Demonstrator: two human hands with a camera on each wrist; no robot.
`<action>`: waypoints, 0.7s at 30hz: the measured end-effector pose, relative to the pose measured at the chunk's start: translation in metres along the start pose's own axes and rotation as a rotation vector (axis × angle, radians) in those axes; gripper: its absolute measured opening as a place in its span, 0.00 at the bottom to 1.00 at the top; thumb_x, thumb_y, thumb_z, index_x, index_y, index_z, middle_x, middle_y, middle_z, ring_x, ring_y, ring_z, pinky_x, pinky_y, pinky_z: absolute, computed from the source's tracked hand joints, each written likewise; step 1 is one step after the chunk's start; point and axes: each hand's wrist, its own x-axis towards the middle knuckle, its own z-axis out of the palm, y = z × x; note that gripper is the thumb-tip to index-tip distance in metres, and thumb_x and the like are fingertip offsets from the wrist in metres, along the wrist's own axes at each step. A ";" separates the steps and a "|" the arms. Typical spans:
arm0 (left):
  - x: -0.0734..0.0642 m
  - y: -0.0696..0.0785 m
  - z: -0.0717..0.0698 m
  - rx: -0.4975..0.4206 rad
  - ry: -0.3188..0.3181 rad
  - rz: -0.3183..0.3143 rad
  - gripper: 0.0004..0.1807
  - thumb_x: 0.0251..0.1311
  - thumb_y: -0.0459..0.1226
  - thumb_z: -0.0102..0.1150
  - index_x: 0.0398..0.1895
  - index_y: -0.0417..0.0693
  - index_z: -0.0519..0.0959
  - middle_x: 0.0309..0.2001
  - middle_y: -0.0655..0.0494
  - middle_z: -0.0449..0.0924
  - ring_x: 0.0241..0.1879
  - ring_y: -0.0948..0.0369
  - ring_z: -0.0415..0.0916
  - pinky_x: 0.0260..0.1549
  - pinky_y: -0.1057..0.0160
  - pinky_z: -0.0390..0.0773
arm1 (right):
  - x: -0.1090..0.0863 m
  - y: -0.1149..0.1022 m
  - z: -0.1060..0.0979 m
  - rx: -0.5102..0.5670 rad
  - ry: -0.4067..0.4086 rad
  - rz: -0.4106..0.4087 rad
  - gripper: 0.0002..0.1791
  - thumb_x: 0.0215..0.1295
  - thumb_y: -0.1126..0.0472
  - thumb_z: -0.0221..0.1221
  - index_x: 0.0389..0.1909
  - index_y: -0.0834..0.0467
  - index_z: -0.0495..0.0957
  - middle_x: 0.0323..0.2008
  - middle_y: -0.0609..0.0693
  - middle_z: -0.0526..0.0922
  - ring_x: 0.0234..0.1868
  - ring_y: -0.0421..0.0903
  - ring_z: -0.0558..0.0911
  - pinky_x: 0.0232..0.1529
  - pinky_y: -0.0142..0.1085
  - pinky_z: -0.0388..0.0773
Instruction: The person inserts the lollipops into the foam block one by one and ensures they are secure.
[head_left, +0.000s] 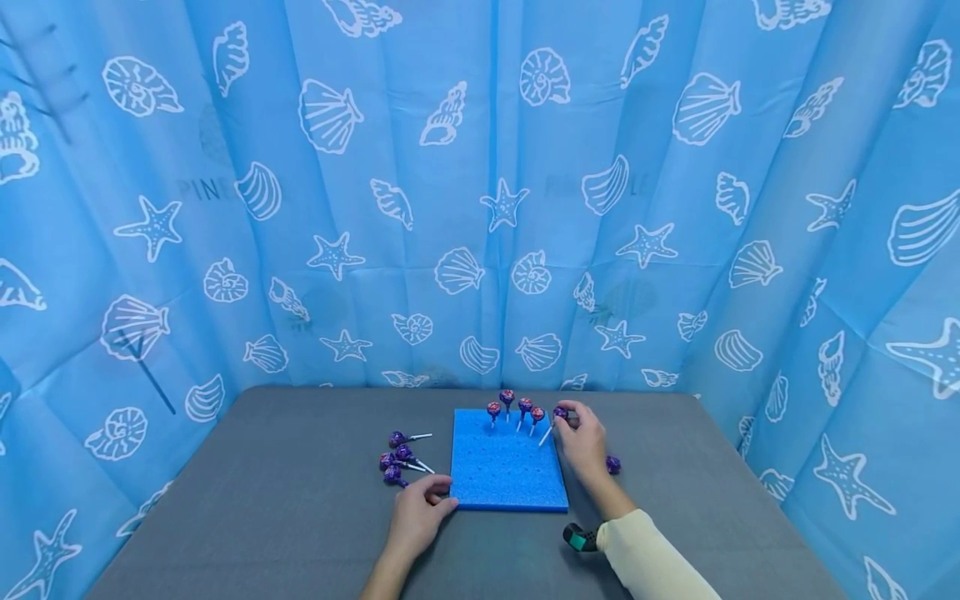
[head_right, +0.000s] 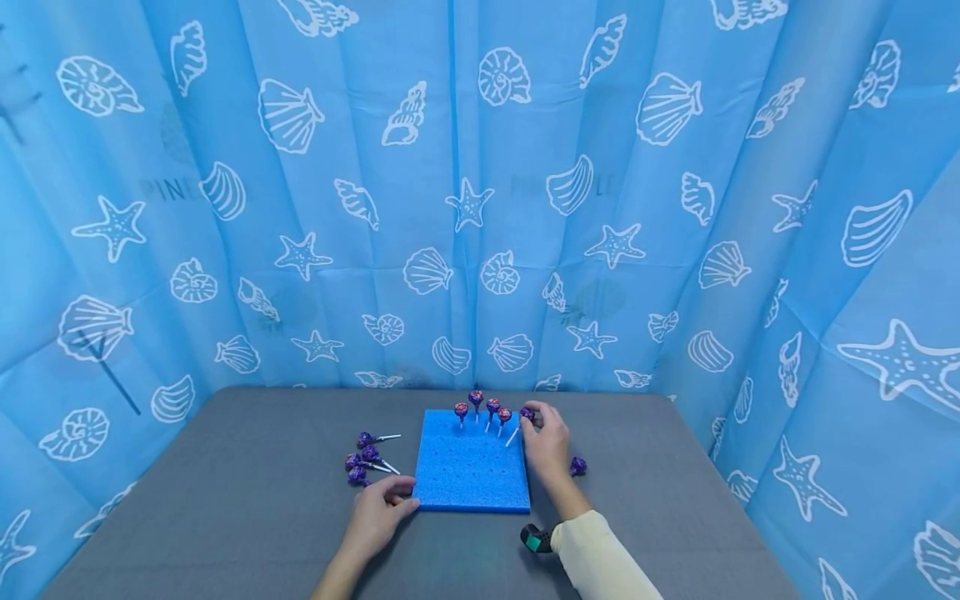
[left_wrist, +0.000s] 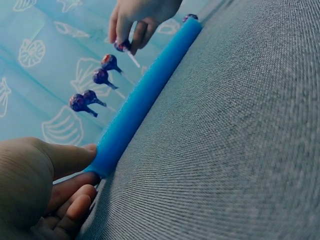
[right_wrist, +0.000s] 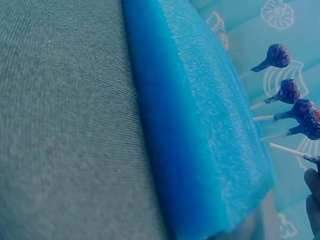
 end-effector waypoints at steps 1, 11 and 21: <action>0.000 0.000 0.000 0.002 0.000 0.000 0.15 0.54 0.34 0.70 0.46 0.47 0.83 0.39 0.57 0.83 0.32 0.63 0.73 0.31 0.61 0.72 | 0.000 0.000 0.001 -0.003 0.000 0.003 0.12 0.67 0.67 0.60 0.51 0.61 0.78 0.50 0.59 0.79 0.46 0.55 0.81 0.43 0.50 0.78; 0.001 -0.001 0.001 0.008 -0.008 -0.010 0.15 0.54 0.34 0.69 0.46 0.48 0.83 0.39 0.58 0.83 0.32 0.62 0.73 0.31 0.61 0.72 | -0.003 -0.004 0.007 -0.014 -0.014 0.005 0.13 0.66 0.67 0.60 0.51 0.61 0.78 0.50 0.59 0.79 0.47 0.55 0.82 0.44 0.49 0.78; 0.001 -0.001 -0.001 -0.007 -0.013 0.003 0.15 0.54 0.34 0.69 0.47 0.47 0.82 0.39 0.57 0.83 0.32 0.62 0.73 0.30 0.62 0.72 | -0.006 -0.006 0.005 -0.027 -0.048 -0.046 0.12 0.66 0.66 0.61 0.50 0.59 0.78 0.50 0.56 0.79 0.49 0.54 0.80 0.46 0.48 0.78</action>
